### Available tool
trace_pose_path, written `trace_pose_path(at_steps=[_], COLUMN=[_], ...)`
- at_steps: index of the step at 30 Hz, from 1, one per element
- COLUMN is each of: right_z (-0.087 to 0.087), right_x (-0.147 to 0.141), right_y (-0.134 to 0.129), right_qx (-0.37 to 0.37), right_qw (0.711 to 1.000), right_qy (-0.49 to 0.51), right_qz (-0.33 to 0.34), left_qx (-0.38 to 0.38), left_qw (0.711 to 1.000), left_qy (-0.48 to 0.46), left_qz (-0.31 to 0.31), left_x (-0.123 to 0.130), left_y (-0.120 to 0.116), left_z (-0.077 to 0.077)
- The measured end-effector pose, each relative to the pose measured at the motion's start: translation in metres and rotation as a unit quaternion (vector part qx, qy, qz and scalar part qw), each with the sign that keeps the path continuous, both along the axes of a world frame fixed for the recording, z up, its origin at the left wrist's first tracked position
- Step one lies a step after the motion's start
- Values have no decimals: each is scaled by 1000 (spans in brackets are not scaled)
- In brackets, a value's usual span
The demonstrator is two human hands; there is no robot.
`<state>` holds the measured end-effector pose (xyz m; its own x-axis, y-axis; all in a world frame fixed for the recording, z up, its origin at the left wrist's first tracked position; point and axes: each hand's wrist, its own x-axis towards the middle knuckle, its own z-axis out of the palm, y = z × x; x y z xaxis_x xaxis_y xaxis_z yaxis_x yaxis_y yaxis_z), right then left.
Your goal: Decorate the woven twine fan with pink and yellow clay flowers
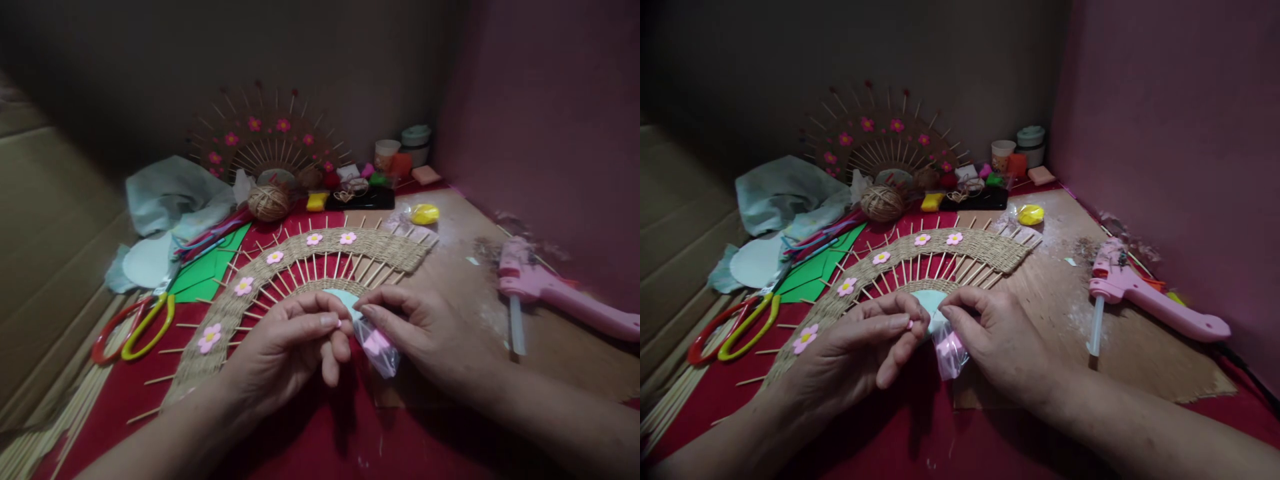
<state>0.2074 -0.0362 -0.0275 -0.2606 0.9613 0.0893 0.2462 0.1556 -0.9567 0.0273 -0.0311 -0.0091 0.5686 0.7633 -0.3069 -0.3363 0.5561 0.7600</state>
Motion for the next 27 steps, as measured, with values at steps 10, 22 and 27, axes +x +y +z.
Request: trace_pose_path(at_steps=[10,22,27], right_z=[-1,-3,-1], right_x=[1,1,5], right_y=[-1,-1,0], right_qx=[15,6,4], right_qw=[1000,1000,1000], right_qy=[-13,-8,1], right_qz=[-4,2,-14], left_qx=[18,88,81], left_qw=[999,994,992], left_qy=[-25,11,32], left_qz=[-29,71,94], left_x=[-6,-15,-13], left_y=[-1,1,2], left_z=[-4,4,8])
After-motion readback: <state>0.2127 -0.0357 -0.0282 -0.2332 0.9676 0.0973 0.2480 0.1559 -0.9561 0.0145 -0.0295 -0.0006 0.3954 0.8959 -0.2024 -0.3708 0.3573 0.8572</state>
